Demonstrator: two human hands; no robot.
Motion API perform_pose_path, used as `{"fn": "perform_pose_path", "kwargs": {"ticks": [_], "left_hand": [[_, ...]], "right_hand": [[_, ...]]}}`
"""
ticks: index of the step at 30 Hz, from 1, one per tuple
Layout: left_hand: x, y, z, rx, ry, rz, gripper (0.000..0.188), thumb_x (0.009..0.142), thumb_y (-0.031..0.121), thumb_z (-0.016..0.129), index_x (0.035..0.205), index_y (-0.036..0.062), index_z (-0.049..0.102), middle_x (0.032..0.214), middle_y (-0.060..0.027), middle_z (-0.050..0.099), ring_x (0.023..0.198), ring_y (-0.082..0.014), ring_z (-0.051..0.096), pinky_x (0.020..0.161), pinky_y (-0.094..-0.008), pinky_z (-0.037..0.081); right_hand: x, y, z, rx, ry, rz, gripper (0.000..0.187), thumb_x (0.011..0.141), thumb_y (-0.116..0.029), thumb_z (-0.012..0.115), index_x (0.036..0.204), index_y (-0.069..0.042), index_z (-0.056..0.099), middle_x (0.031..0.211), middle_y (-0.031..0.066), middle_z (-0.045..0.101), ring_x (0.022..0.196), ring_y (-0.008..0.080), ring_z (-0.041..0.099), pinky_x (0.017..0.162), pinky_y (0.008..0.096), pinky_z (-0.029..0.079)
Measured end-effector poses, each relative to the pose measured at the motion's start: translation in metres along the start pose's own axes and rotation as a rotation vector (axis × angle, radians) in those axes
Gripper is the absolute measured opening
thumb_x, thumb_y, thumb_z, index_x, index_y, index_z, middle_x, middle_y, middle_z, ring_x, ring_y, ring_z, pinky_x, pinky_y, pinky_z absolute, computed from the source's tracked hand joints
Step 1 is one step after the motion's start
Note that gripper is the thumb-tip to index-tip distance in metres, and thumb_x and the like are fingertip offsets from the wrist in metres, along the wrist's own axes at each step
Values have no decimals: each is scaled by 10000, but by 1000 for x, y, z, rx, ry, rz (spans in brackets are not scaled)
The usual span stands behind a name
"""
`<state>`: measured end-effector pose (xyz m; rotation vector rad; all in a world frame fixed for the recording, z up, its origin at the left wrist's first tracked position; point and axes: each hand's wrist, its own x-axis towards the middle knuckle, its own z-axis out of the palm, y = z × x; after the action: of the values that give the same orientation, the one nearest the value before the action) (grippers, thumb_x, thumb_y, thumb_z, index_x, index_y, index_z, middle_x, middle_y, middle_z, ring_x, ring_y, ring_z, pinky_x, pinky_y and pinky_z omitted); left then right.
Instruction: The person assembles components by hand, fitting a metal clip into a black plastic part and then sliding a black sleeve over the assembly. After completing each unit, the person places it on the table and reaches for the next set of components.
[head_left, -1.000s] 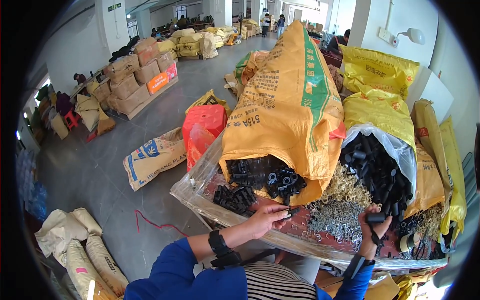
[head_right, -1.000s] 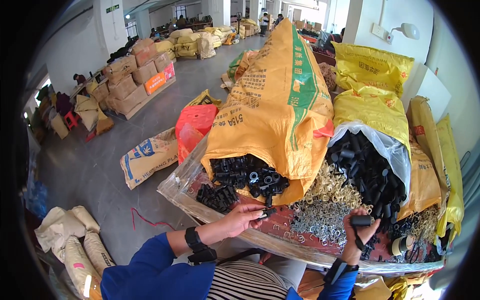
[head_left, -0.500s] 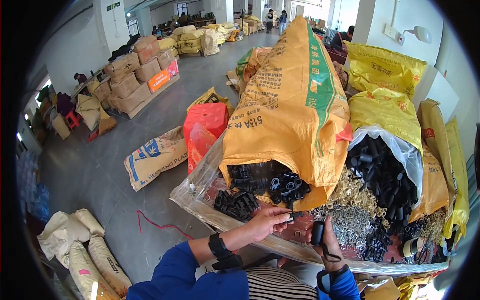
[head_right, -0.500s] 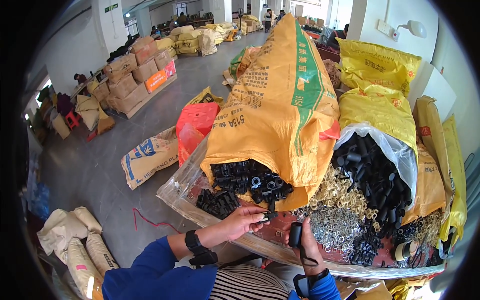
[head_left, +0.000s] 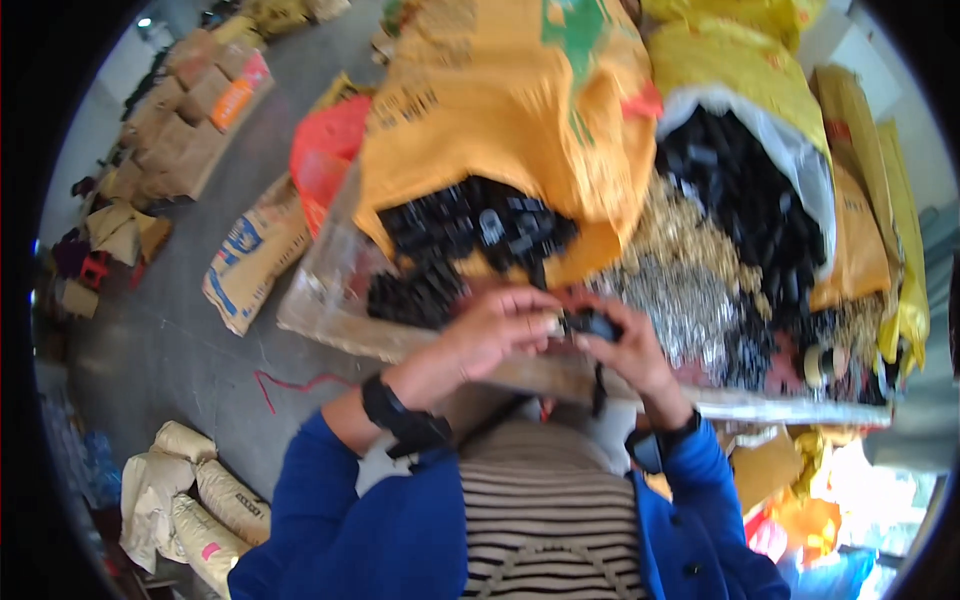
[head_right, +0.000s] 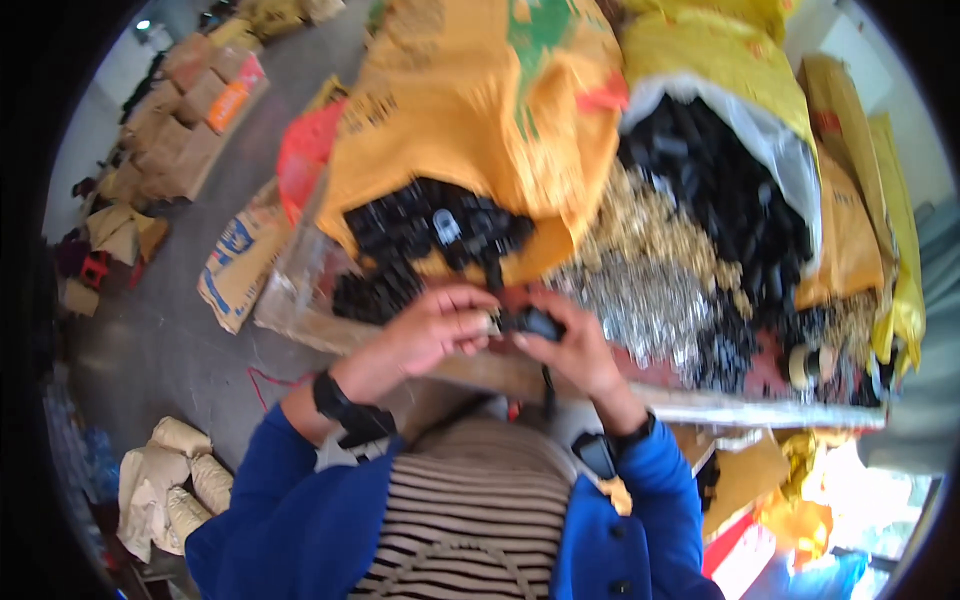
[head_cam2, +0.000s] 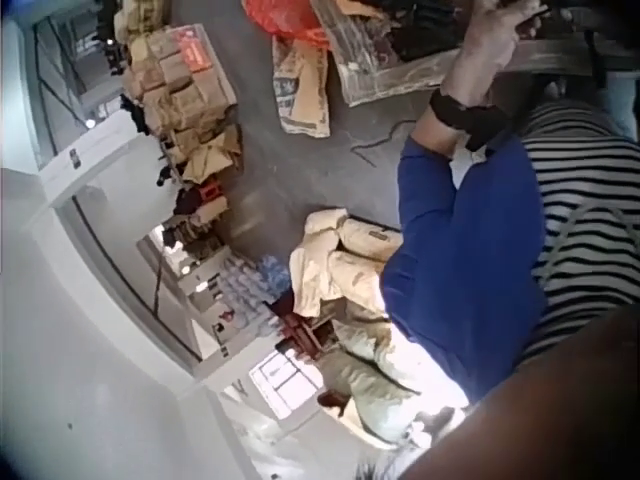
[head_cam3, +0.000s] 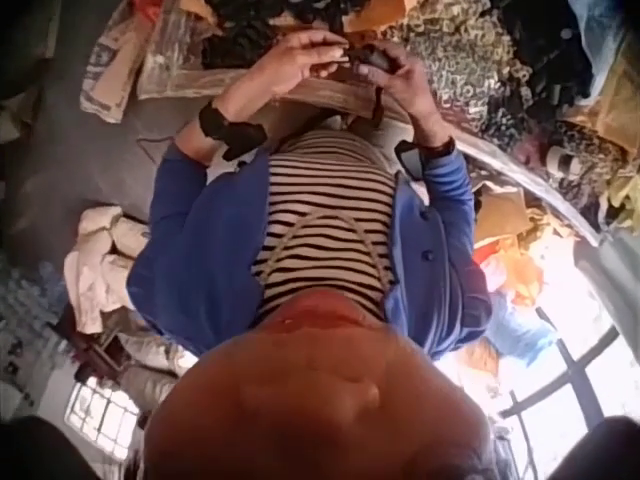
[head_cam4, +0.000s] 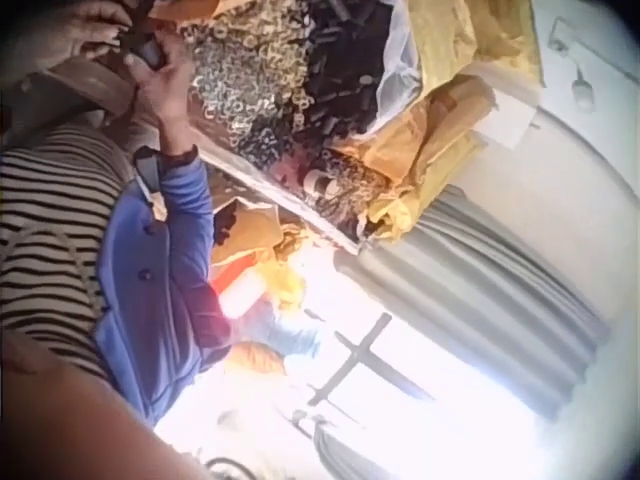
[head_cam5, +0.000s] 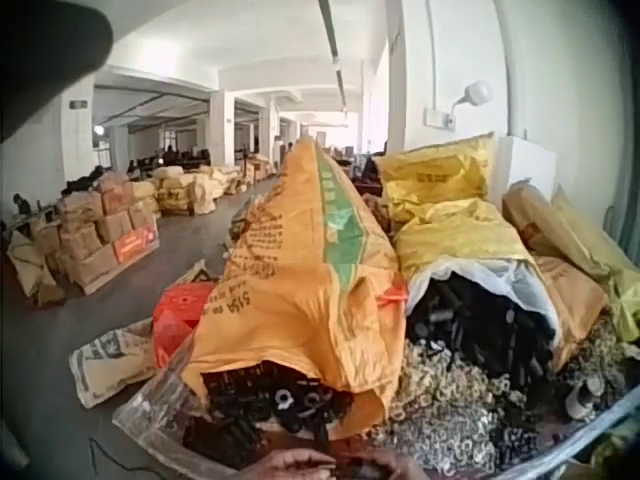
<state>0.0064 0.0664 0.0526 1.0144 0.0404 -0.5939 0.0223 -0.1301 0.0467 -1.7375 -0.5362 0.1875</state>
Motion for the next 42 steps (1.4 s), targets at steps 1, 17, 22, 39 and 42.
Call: {"fn": "perform_pose_path", "kwargs": {"ticks": [1,17,22,39,42], "left_hand": [[-2,3,1,28,-24,3,200,769,94,530,956,25,512,763,-60,543,611,-91,481,514,-193,380],[-9,0,2,179,-142,-81,224,756,98,549,950,-9,515,719,-14,509,606,-61,452,519,-169,360],[2,-6,-2,208,-131,-147,227,755,98,551,945,-21,513,710,-18,511,595,-65,461,503,-175,369],[22,-4,7,291,-107,-166,305,745,127,575,1012,-4,508,725,-6,543,612,-51,488,540,-178,416],[17,-2,9,260,-44,-170,318,738,135,582,1020,8,506,742,2,545,615,-47,486,540,-174,412]], "right_hand": [[1,-4,2,-148,31,-143,377,646,-130,660,968,9,524,801,70,528,701,136,488,630,233,387],[-23,-32,-3,-544,-81,-173,421,557,-105,689,937,-5,538,773,112,501,692,242,512,612,301,420],[-16,-30,4,-723,-81,-253,438,514,-86,687,918,-19,533,804,109,486,721,268,483,608,326,418],[-14,-19,11,-585,10,-18,497,526,-77,681,989,-28,507,911,114,492,889,275,472,739,328,407],[-15,-17,8,-334,-75,-104,566,546,-161,686,1048,-11,470,998,133,476,970,277,440,815,342,360]]}}
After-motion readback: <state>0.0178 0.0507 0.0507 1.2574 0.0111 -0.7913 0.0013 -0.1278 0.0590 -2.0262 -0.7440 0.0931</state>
